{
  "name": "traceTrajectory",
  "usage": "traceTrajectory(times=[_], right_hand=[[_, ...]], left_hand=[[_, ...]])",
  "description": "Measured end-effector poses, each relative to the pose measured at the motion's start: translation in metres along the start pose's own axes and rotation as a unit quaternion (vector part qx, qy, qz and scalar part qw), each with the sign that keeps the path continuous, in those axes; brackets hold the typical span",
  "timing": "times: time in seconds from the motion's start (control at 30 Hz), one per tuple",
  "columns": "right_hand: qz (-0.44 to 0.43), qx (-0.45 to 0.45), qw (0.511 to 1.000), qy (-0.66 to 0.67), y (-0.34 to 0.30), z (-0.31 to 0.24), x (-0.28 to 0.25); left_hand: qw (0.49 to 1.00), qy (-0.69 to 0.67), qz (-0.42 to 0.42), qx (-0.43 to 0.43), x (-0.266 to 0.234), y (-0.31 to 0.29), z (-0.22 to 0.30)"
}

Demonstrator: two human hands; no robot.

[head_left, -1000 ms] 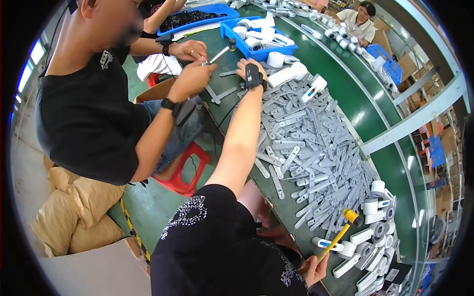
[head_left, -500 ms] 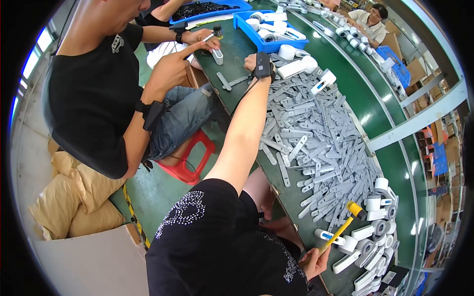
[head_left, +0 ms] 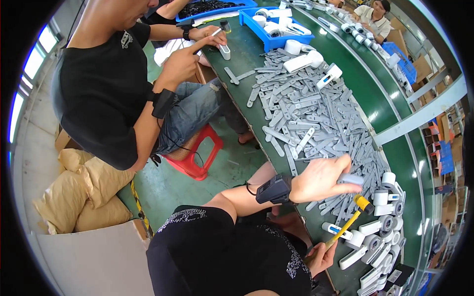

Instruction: The recorder is assembling small electronic or mechanical components by using a mallet to tap metal pieces into plastic housings at a factory workbench.

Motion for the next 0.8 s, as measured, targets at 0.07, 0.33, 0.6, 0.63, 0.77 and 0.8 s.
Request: traceTrajectory(times=[0.07, 0.33, 0.6, 0.63, 0.77, 0.8], right_hand=[[0.0, -0.002, 1.0, 0.003, 0.001, 0.004, -0.003], [-0.042, -0.036, 0.998, -0.013, 0.0, 0.007, -0.009], [-0.004, -0.022, 1.0, 0.003, -0.008, 0.004, -0.024], [-0.018, -0.006, 1.0, 0.007, -0.01, 0.0, -0.024], [-0.044, -0.043, 0.997, 0.036, -0.011, -0.001, -0.03], [-0.036, -0.039, 0.998, 0.036, -0.013, 0.0, -0.034]], left_hand=[[0.999, -0.008, -0.029, 0.019, 0.006, -0.01, -0.003], [0.998, -0.04, -0.035, 0.017, -0.003, -0.026, 0.0], [0.987, -0.078, -0.137, -0.005, 0.056, -0.055, 0.0], [0.99, -0.059, -0.128, 0.001, 0.061, -0.057, -0.002], [0.991, -0.073, -0.114, -0.019, 0.064, -0.055, -0.009], [0.987, -0.077, -0.136, -0.028, 0.067, -0.054, -0.01]])
Point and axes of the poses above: each hand's wrist, its own y-axis towards the middle knuckle, its own x-axis out of the palm, z = x × y, the point moved 5 cm from there along y, towards the middle knuckle, and after that the axes turned 10 degrees about -y, right-handed, at the moved point
